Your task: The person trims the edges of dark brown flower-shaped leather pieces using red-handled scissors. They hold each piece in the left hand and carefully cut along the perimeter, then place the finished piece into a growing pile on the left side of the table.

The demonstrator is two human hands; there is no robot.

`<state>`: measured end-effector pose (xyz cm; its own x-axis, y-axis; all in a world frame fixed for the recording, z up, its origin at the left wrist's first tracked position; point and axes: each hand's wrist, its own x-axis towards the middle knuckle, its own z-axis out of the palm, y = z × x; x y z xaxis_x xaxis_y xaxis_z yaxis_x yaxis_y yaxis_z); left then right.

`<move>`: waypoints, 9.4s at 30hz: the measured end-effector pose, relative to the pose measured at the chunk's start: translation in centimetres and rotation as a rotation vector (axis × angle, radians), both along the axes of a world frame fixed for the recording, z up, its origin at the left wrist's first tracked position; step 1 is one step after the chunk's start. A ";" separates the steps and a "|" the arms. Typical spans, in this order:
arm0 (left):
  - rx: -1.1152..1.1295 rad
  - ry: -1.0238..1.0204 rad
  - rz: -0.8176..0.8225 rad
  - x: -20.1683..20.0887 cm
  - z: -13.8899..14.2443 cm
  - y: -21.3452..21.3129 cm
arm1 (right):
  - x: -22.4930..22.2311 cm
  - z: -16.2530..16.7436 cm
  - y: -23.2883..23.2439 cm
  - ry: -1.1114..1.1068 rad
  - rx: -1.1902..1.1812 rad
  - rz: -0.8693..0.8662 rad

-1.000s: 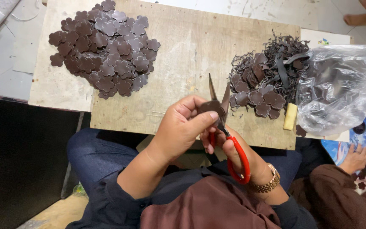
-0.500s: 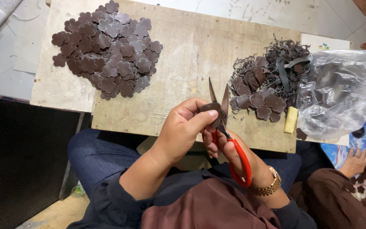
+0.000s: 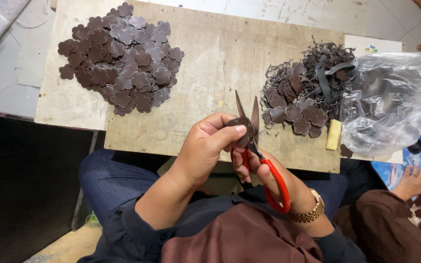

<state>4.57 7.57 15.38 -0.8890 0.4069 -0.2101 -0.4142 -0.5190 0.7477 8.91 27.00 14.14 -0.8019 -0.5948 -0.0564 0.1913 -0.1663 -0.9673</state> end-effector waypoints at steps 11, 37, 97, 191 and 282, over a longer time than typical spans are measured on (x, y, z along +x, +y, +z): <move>-0.067 0.089 0.136 0.2 -2.1 0.4 | 0.4 -2.3 -1.3 -0.159 -0.057 -0.100; -0.105 0.091 0.177 -0.7 -3.3 0.3 | 0.1 -1.9 1.0 -0.119 0.148 -0.042; -0.100 0.159 0.221 -0.6 -4.8 0.5 | -0.4 -4.1 1.7 -0.015 0.142 -0.004; -0.220 0.180 0.147 0.3 -7.2 0.2 | -0.4 -5.4 1.5 0.115 0.249 0.050; -0.137 0.162 0.214 2.5 -0.6 -3.0 | 2.3 -0.8 -1.2 -0.123 0.090 0.123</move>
<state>7.09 4.61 14.73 -0.9778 0.1847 -0.0986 -0.1762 -0.4715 0.8641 11.21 25.76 13.33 -0.7073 -0.6760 -0.2067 0.3226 -0.0485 -0.9453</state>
